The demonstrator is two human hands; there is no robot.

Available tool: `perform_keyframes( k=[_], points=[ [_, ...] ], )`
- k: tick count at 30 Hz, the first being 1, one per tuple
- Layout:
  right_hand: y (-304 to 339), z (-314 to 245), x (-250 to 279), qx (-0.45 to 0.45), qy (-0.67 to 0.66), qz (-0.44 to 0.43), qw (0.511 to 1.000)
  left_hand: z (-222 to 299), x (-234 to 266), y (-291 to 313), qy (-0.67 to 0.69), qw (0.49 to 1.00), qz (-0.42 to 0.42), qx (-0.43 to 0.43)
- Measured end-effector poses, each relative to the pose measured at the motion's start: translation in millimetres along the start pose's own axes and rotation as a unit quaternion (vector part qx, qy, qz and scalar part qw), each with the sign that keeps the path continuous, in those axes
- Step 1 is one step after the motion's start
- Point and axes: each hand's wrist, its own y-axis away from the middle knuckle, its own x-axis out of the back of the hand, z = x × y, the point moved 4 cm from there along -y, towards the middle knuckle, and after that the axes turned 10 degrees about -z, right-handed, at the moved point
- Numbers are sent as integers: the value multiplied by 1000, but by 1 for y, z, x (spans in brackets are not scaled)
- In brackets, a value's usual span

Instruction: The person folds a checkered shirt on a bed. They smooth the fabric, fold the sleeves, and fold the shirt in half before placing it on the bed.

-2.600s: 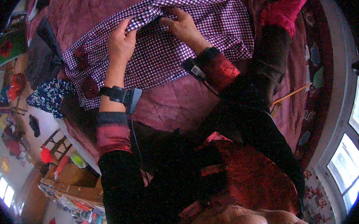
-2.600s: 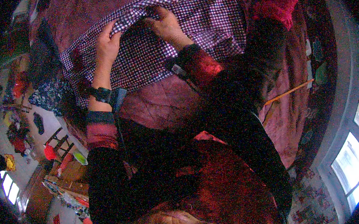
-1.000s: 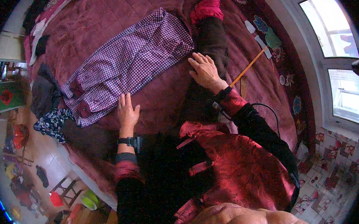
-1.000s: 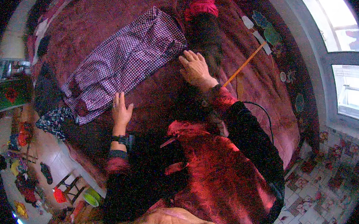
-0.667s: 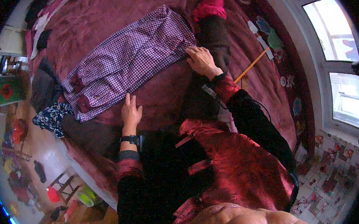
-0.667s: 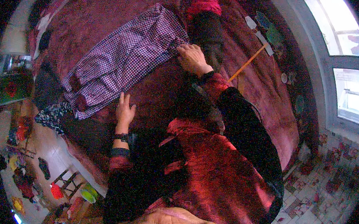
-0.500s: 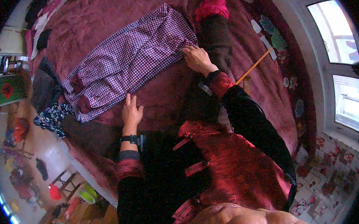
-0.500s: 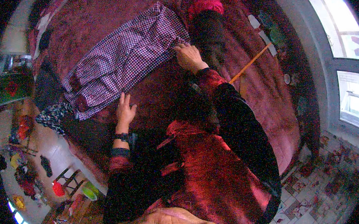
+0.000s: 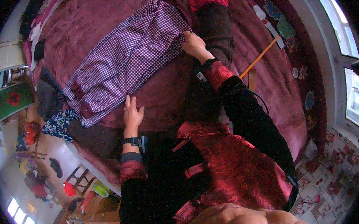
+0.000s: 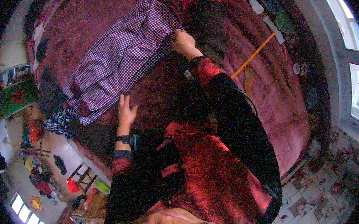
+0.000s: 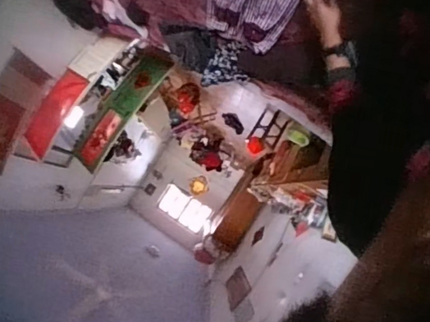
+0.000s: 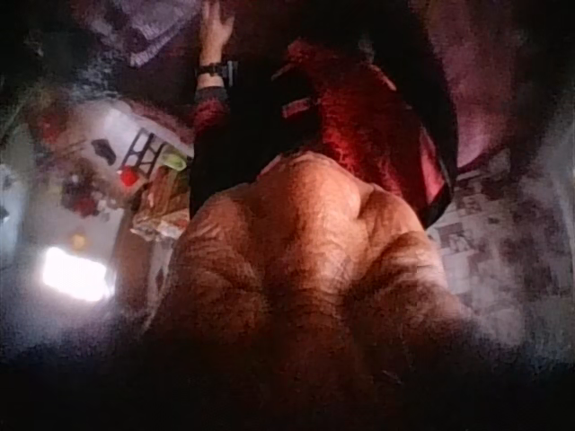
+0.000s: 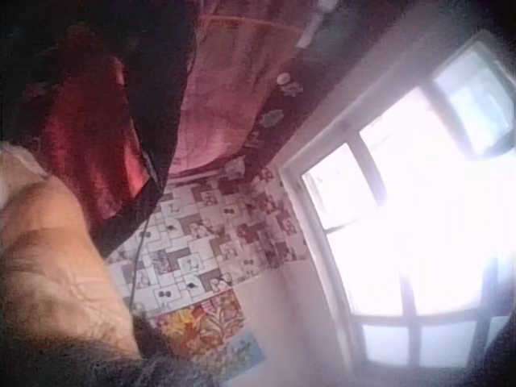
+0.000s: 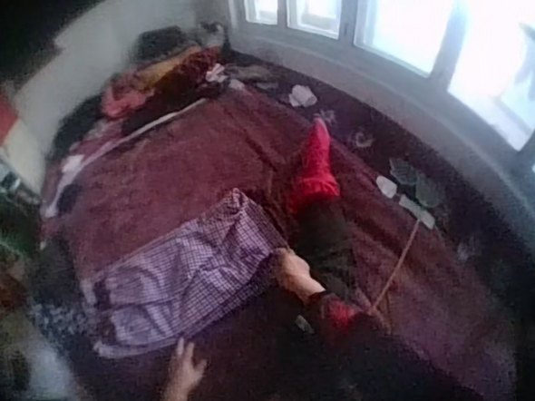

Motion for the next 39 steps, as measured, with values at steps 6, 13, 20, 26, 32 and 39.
perform_keyframes(
  k=[6, 13, 20, 26, 32, 39],
  points=[
    [-19, 11, 4, -13, -196, -22, 980, 1, 2, 0, 21, 1000, -14, 11],
    [-21, 17, -2, -53, -375, -39, 925, -2, 0, -2, 23, 999, -27, 18],
    [-15, 12, 2, -53, -486, -75, 869, -8, -4, -3, 21, 998, -50, 33],
    [-7, 5, 8, -65, -532, -106, 837, -8, -5, -2, 40, 995, -71, 60],
    [-6, 4, 7, -74, -563, -135, 812, -5, -1, -2, 40, 995, -71, 56],
    [-8, 8, 3, -85, -557, -128, 816, -1, 2, -3, 29, 999, -38, 22]
  ],
)
